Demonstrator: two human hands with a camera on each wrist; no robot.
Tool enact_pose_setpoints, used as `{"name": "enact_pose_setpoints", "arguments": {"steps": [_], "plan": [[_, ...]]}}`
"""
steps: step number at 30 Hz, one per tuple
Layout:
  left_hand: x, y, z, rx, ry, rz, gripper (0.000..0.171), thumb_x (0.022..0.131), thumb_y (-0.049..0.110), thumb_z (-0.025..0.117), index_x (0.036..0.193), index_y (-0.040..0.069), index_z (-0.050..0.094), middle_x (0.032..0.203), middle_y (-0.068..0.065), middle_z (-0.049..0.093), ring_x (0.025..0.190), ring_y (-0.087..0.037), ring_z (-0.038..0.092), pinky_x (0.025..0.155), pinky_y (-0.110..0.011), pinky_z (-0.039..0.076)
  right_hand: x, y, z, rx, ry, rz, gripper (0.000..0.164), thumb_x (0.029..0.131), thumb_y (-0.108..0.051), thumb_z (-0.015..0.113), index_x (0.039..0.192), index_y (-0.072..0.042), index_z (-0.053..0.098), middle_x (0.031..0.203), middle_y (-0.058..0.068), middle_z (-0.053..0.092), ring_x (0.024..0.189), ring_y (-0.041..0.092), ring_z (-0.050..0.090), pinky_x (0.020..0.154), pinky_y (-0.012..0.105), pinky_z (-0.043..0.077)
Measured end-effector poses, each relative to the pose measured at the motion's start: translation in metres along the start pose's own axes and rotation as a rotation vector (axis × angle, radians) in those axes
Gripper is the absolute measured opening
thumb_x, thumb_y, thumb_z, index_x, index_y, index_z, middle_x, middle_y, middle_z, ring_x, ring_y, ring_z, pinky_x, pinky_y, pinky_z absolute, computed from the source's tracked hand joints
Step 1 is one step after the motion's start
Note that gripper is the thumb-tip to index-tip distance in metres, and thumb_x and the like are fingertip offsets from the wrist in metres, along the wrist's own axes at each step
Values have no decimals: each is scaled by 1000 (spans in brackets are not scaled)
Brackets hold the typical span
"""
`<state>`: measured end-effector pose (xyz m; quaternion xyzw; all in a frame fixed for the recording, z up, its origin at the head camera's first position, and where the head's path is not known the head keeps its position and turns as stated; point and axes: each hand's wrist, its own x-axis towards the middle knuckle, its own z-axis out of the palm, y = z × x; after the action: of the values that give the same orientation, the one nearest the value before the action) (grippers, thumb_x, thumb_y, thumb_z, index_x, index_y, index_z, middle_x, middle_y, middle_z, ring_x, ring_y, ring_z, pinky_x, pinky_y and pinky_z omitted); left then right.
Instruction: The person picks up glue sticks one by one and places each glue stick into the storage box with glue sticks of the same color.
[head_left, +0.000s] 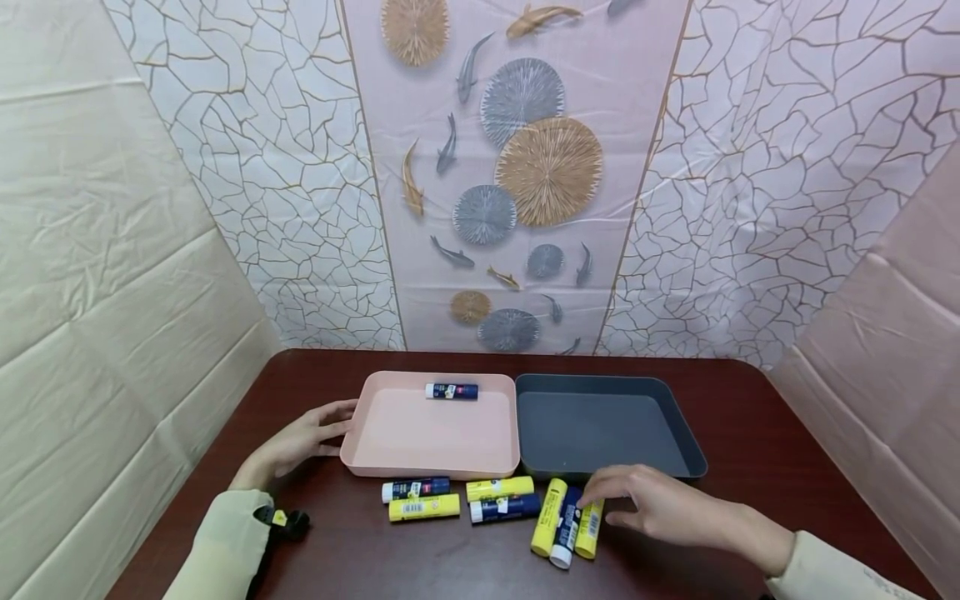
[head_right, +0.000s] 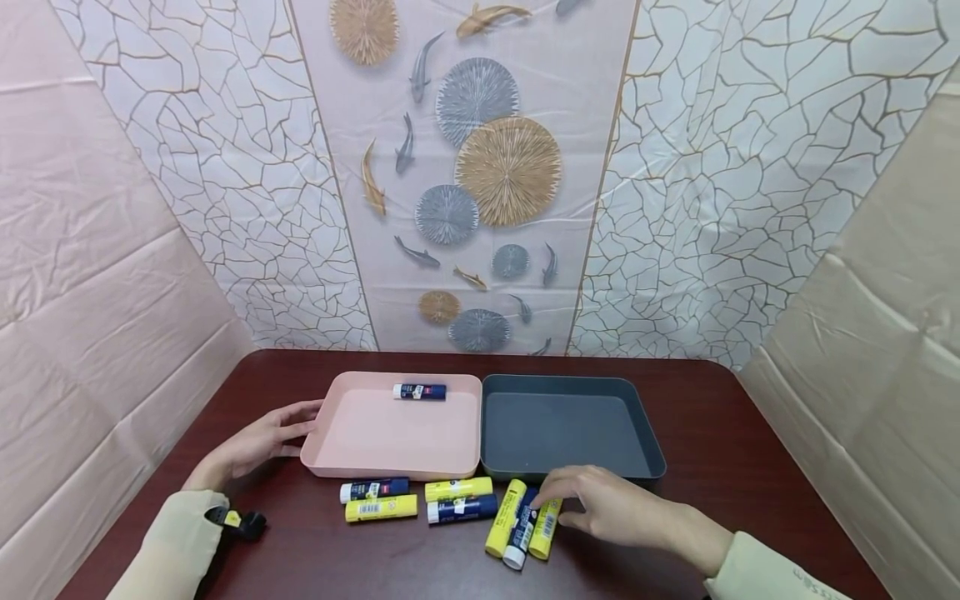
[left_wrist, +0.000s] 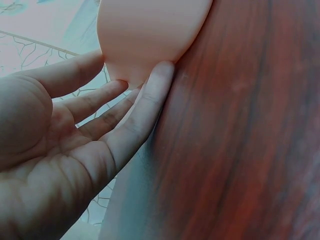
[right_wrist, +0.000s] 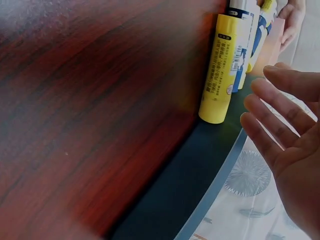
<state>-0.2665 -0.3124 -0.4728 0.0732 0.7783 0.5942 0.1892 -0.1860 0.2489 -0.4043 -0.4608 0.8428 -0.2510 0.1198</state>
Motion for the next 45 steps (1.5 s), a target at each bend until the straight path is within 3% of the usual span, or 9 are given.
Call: {"name": "enact_pose_setpoints", "arguments": {"steps": [20,35,45], "plan": [[1,0,0,7,16,-12,65,108,26,58,162,3,30,164,-25,31,125,-29,59,96,-45,58,-6,4,12,-105,-12,28,42,92,-1,76,127,-26,74,127,-6,66,116,11,62,91,36,59],[2,-2,0,1,13,-8,62,109,22,56,162,2,30,163,-26,31,124,-30,59,96,-46,58,-11,5,17,-235,26,-35,41,88,-3,81,122,-27,76,115,-14,64,104,5,59,83,32,57],[1,0,1,-1,20,-15,63,109,22,57,162,1,29,163,-26,31,123,-29,60,96,-45,58,-23,17,26,-236,106,-114,45,86,-3,83,122,-29,75,106,-15,63,94,2,58,75,25,53]]}}
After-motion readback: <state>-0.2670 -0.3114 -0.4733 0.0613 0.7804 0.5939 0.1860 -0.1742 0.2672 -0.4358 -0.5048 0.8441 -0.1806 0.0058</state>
